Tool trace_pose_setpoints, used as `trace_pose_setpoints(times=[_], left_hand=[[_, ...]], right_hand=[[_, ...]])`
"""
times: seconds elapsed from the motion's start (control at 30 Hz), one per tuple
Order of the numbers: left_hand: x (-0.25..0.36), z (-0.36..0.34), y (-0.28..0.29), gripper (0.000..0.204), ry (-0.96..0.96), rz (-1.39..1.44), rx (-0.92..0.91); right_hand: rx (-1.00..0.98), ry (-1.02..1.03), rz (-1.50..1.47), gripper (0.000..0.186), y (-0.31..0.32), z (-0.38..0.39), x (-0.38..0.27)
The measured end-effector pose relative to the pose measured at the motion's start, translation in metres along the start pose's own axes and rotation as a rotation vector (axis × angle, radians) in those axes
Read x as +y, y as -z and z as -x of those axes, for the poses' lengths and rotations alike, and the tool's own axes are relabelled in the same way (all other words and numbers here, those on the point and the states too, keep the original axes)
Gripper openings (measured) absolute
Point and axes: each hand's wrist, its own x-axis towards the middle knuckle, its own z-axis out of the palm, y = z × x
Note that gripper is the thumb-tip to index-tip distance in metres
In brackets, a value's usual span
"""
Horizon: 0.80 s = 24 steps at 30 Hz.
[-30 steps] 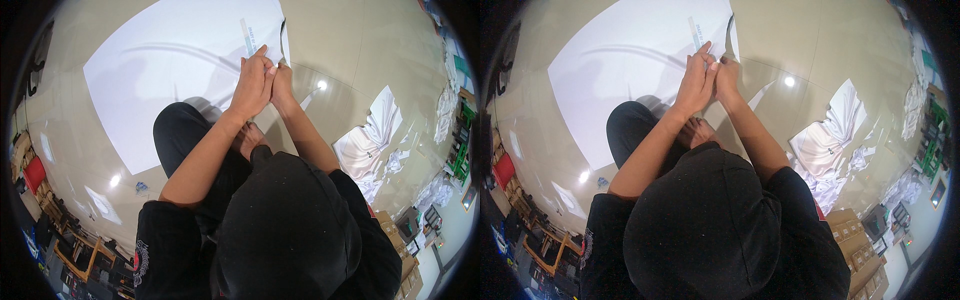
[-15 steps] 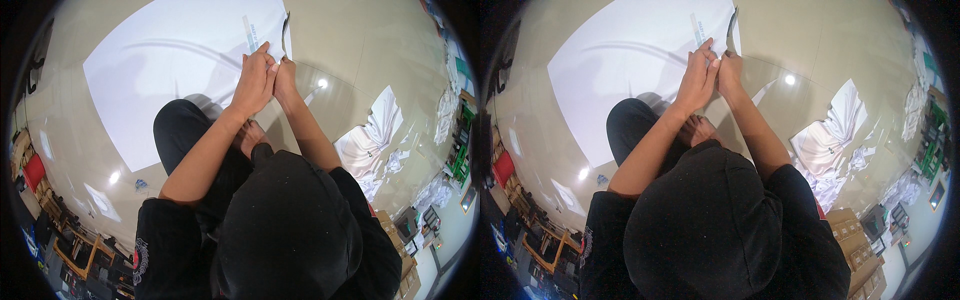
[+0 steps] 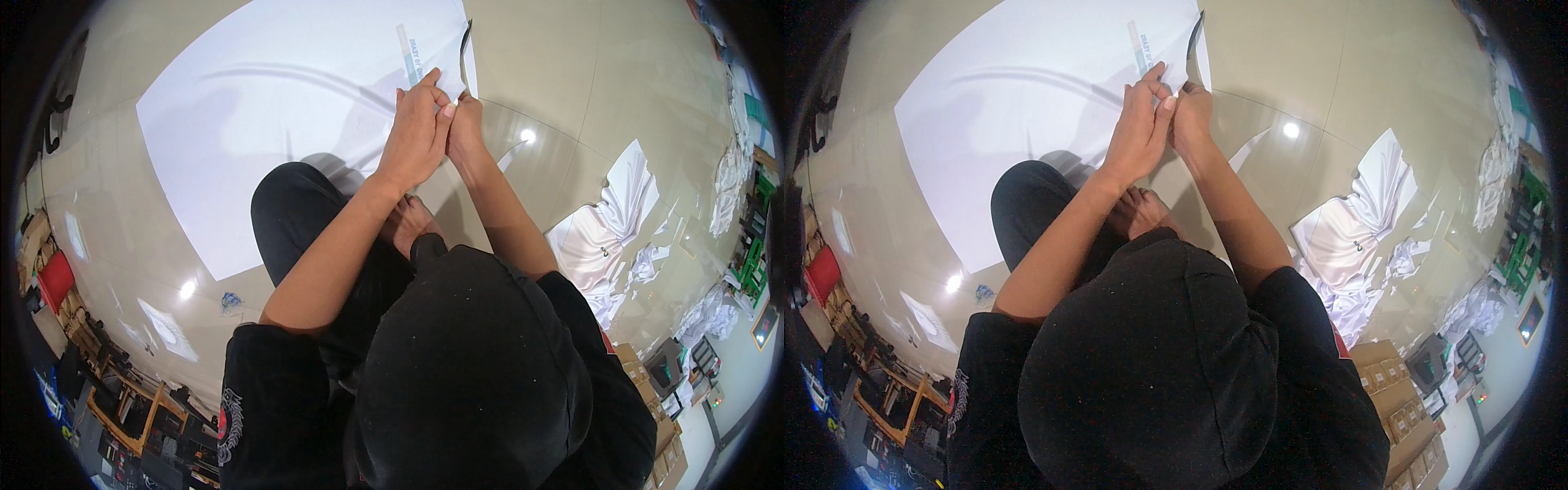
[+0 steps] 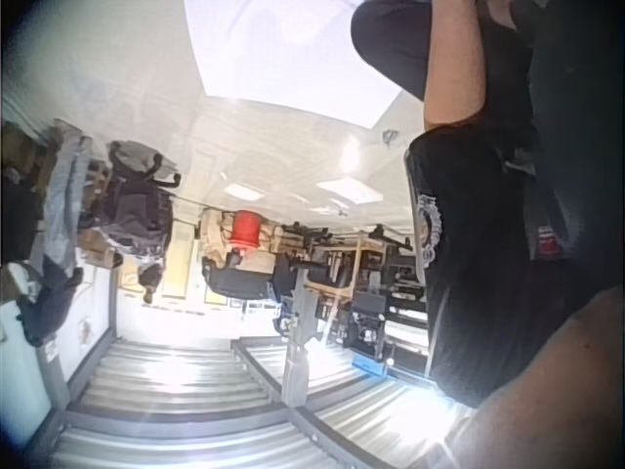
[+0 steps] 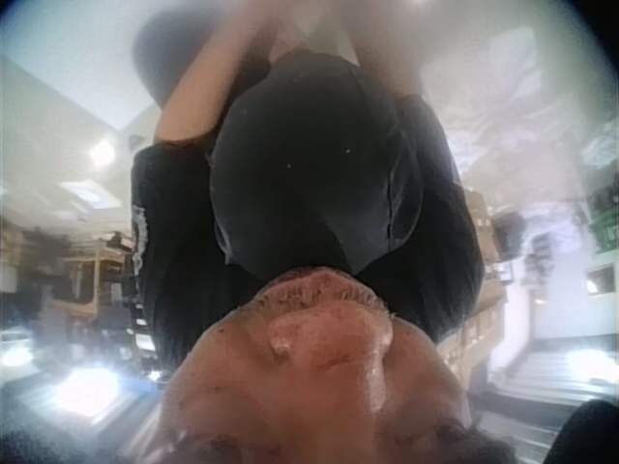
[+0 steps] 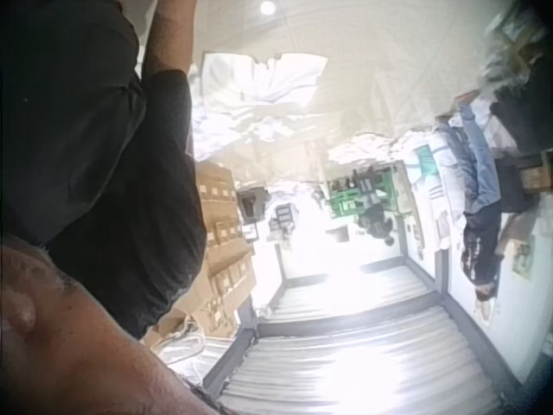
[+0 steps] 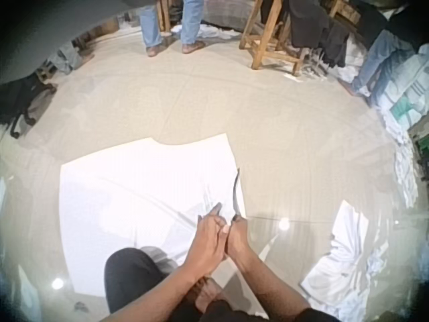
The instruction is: The person sits on the floor and uses scissors to cut a large white fabric sheet along a printed pattern. They trim the edges and separate the fabric into two distinct pieces, leaving the cut pieces on the floor.
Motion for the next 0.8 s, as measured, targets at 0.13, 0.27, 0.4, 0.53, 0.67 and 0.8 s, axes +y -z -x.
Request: trace_pose_setpoints(times=[0.13, 0.27, 0.4, 0.53, 0.67, 0.8], left_hand=[[0.000, 0.000, 0.001, 0.023, 0.010, -0.013, -0.025], [0.001, 0.001, 0.002, 0.022, 0.011, -0.037, -0.033], [0.000, 0.001, 0.003, 0.019, 0.007, 0.044, -0.075], [-0.002, 0.003, 0.000, 0.016, -0.032, -0.030, -0.222], [-0.004, 0.012, -0.006, 0.016, -0.014, -0.153, -0.397], [-0.008, 0.024, -0.011, 0.016, 0.017, -0.172, -0.558]], right_hand=[[-0.013, 0.011, 0.025, 0.036, -0.001, 0.003, -0.001], [0.017, 0.034, 0.013, 0.033, 0.004, 0.004, 0.006], [0.079, 0.069, 0.226, 0.021, 0.025, 0.002, 0.014], [0.081, 0.025, 0.313, 0.025, 0.078, 0.028, 0.013], [0.218, -0.044, 0.301, 0.030, 0.138, 0.069, 0.018], [0.390, -0.110, 0.449, 0.035, 0.202, 0.123, 0.024]])
